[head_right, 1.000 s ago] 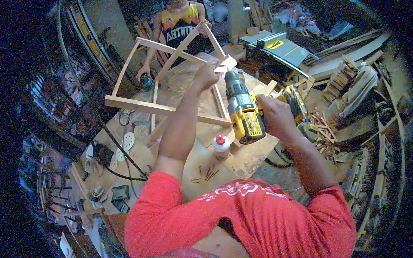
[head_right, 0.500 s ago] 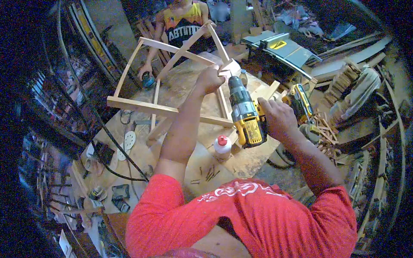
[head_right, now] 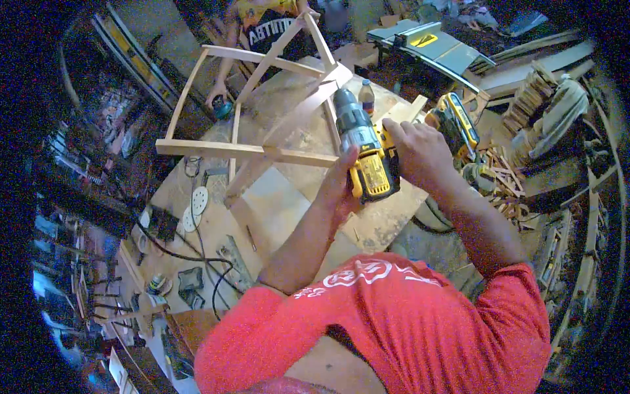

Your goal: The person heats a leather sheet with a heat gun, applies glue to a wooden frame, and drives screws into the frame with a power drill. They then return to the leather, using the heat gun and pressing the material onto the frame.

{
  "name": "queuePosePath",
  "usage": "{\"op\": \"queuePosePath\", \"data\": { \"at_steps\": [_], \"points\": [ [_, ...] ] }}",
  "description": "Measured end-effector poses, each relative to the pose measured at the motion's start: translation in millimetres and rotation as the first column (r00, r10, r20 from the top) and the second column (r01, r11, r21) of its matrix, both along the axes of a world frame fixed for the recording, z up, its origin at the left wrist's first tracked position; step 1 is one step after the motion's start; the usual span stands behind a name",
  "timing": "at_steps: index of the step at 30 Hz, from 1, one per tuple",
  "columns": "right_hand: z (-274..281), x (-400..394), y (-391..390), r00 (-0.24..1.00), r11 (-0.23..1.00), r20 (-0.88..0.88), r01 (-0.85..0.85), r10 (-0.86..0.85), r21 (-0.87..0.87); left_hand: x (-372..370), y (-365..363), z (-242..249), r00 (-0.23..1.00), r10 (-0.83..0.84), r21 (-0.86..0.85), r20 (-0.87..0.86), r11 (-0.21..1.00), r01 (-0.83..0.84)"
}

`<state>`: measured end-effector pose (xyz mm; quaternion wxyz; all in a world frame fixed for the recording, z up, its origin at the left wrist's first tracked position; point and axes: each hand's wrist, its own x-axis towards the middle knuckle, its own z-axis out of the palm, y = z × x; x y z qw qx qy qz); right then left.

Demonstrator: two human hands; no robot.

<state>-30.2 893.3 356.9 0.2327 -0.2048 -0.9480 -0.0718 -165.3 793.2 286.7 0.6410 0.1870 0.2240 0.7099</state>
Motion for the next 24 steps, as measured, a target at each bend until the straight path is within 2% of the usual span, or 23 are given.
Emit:
{"op": "queuePosePath", "data": {
  "at_steps": [1,5,7,14,18,19,20,21,22,24],
  "points": [
    [-0.5,0.2,0.4,1.000,1.000,-0.001,-0.003,0.003,-0.005,-1.5,0.0,3.0,0.999,-0.035,-0.010,-0.016,0.999,0.035],
    [-0.2,1.6,2.6,1.000,1.000,-0.009,-0.008,0.008,0.001,4.9,3.2,6.4,1.000,-0.006,0.007,0.015,1.000,0.006],
    [-1.0,2.6,2.4,1.000,1.000,-0.016,-0.003,0.003,-0.010,9.0,3.6,3.4,0.995,0.016,0.025,0.102,1.000,-0.018],
    [-2.3,1.9,4.2,1.000,1.000,-0.002,-0.008,0.008,-0.008,11.5,6.4,1.6,0.992,0.114,0.021,0.050,0.993,-0.115],
    [-1.0,2.0,4.7,1.000,0.999,0.014,0.011,-0.010,-0.038,-3.4,5.0,-0.4,0.998,0.065,-0.011,-0.006,0.998,-0.065],
    [0.4,2.0,4.4,1.000,0.999,0.012,0.013,-0.013,-0.038,-17.3,6.9,-2.2,0.873,0.207,-0.016,-0.441,0.971,-0.238],
    [1.9,1.7,4.0,1.000,1.000,-0.002,-0.008,0.008,-0.014,-33.0,9.7,-3.4,0.554,0.282,0.056,-0.783,0.919,-0.390],
    [3.1,1.0,4.5,0.999,0.999,-0.017,-0.030,0.030,0.010,-54.4,18.4,-0.2,0.287,0.458,0.263,-0.841,0.812,-0.521],
    [2.8,0.5,5.0,0.999,1.000,-0.017,-0.031,0.031,0.007,-79.5,32.0,6.5,-0.012,0.578,0.478,-0.816,0.662,-0.578],
    [1.9,-0.9,4.8,1.000,1.000,0.013,-0.006,0.006,0.010,-128.4,67.9,28.1,-0.098,0.646,0.579,-0.757,0.594,-0.559]
  ]
}}
